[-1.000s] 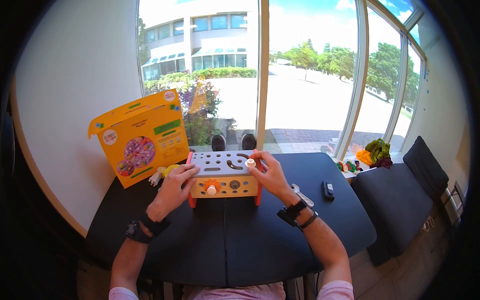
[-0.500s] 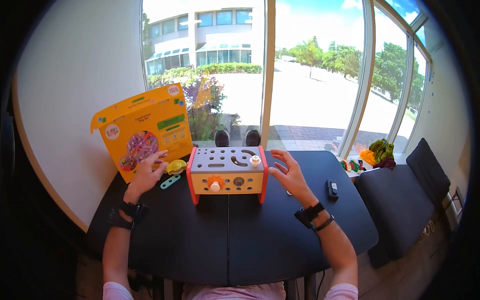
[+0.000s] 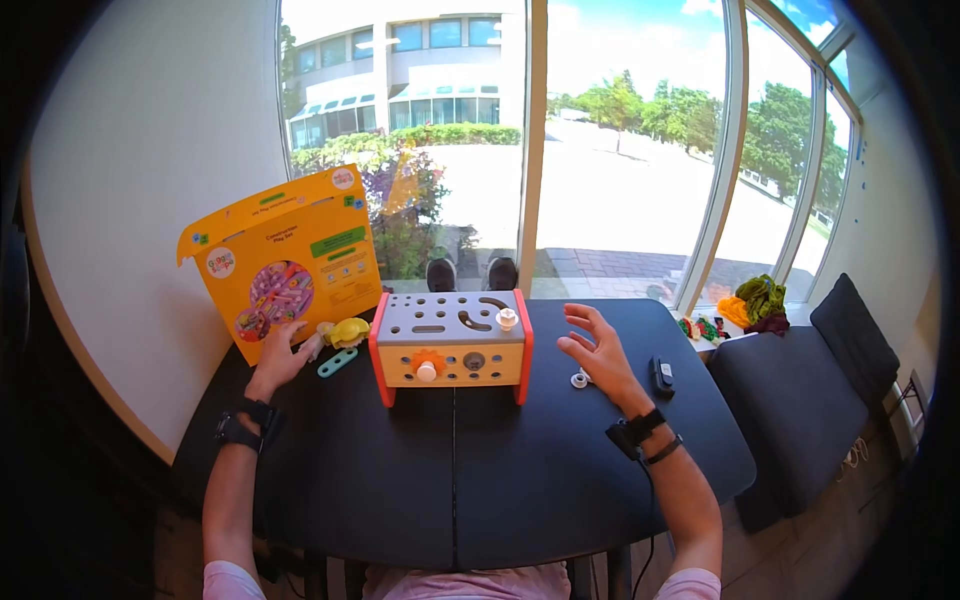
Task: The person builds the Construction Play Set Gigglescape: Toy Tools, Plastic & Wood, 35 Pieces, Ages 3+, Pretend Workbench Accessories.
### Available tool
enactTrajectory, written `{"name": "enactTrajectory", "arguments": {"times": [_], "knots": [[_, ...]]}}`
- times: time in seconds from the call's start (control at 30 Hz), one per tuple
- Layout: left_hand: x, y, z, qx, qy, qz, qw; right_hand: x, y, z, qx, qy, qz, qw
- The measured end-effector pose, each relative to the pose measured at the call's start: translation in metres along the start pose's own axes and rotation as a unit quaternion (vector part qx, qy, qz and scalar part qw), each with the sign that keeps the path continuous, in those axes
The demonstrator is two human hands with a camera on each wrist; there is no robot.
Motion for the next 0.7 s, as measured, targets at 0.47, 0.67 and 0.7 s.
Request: {"name": "enactTrajectory", "arguments": {"times": [0.47,0.67,0.7], "knots": [[-0.004,0.000,-0.009,0.001,0.032,-0.014,0.999,-0.006,0.000,-0.002,-0.009,-0.019,0.031,0.999],[0.002,-0.001,-0.045,0.016,-0.070,0.074,0.995,-0.013,0.001,-0.005,0.000,-0.006,0.070,0.998],[0.000,0.002,-0.053,0.033,-0.152,0.129,0.979,-0.015,0.001,-0.005,-0.001,-0.008,0.081,0.997]]}}
Point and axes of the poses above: each hand's wrist, its own y-axis towards the middle knuckle, its own x-axis out of the back of the hand, z = x × y, the point moved 2 cm from there along y, towards the middle knuckle, and after that the axes turned 7 degrees about -y, right-handed, at the moved point
